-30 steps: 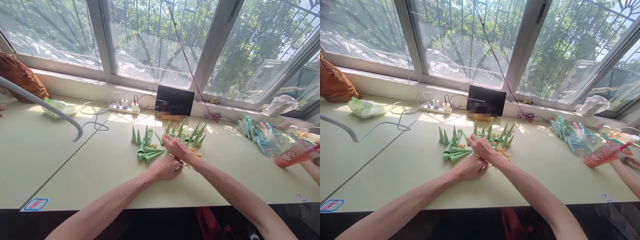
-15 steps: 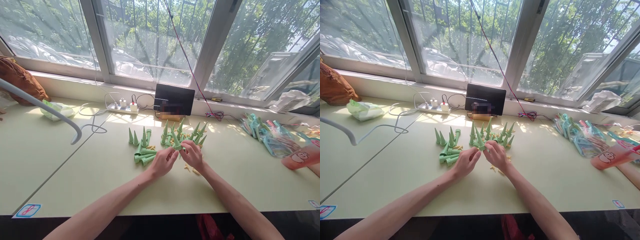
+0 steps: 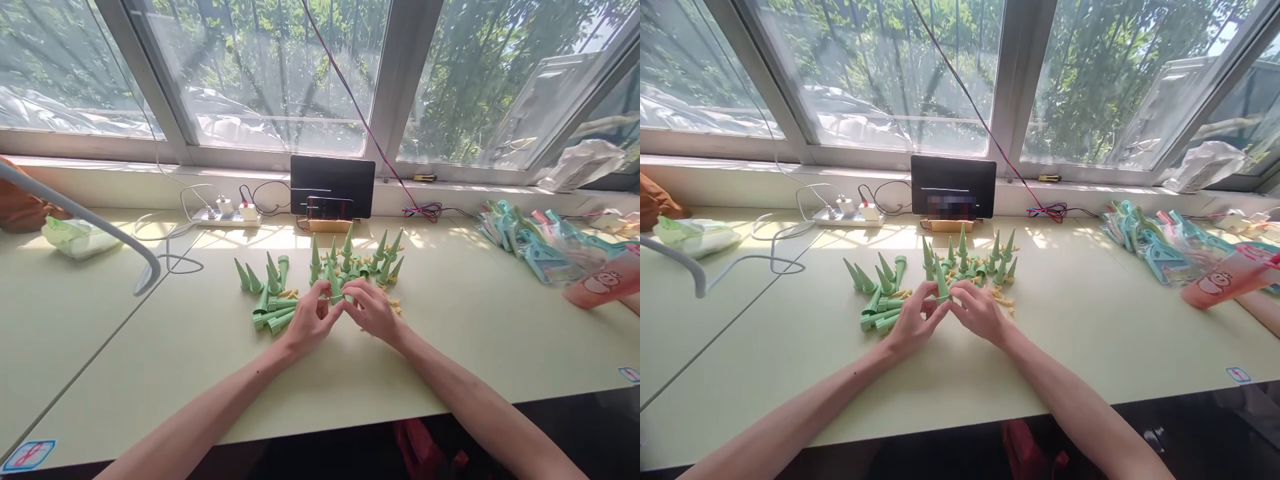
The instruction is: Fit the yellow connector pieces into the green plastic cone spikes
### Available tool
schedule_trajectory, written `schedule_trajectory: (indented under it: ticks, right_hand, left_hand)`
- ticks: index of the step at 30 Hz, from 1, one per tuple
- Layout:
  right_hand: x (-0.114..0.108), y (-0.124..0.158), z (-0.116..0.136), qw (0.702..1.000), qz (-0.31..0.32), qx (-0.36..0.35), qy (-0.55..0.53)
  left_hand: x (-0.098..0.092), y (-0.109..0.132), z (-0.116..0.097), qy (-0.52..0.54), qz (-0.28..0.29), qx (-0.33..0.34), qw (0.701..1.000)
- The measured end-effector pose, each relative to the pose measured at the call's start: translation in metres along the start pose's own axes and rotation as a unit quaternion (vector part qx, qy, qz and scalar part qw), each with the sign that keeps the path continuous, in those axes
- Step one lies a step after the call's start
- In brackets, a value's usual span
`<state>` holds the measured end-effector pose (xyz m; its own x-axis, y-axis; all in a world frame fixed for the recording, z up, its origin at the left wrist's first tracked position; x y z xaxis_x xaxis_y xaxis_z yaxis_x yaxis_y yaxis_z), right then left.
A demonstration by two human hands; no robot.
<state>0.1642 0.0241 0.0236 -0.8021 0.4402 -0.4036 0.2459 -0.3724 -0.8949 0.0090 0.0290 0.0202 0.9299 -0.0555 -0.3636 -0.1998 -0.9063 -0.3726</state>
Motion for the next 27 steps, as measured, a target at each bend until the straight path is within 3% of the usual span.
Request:
schedule_trajectory:
  ticks: [6,10,14,17,19,27]
  right_hand:
    - [0.006,0.002,-0.002,0.997,0.063,0.039,-0.004]
    - [0.002,-0.002,-0.001,0.993,0.089,0.066,-0.037]
    - [-0.014,-0.013,-0.009,0.991,0.061,0.104,-0.059]
    - [-0.028,-0.015,-0.028,0.984,0.01,0.176,-0.002]
    - [-0.034,-0.014,-0.041,0.979,0.015,0.203,0.018]
    - [-0.042,-0.012,-0.063,0.95,0.186,0.24,0.066]
  left_hand:
    - [0.001,0.0,-0.002,-0.001,-0.009,0.024,1.0]
    - [-0.002,0.0,-0.004,-0.015,-0.065,0.04,0.997]
    - [-0.006,-0.001,-0.003,-0.013,-0.115,0.035,0.993]
    - [-0.006,-0.001,-0.001,-0.019,-0.123,0.037,0.992]
    - [-0.004,0.0,0.001,-0.022,-0.115,0.04,0.992]
    - [0.0,0.002,-0.002,-0.042,-0.089,0.058,0.993]
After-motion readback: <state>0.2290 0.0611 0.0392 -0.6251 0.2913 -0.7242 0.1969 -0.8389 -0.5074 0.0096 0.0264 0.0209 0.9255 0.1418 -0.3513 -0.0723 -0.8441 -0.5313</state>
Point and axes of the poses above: each hand's wrist, its own y-axis away from the middle knuckle, its own x-axis out of the palm, z = x × y, the point moved 4 cm from there along -y, towards the middle knuckle, and after that the axes turned 8 degrees about -z, right-handed, at the moved point
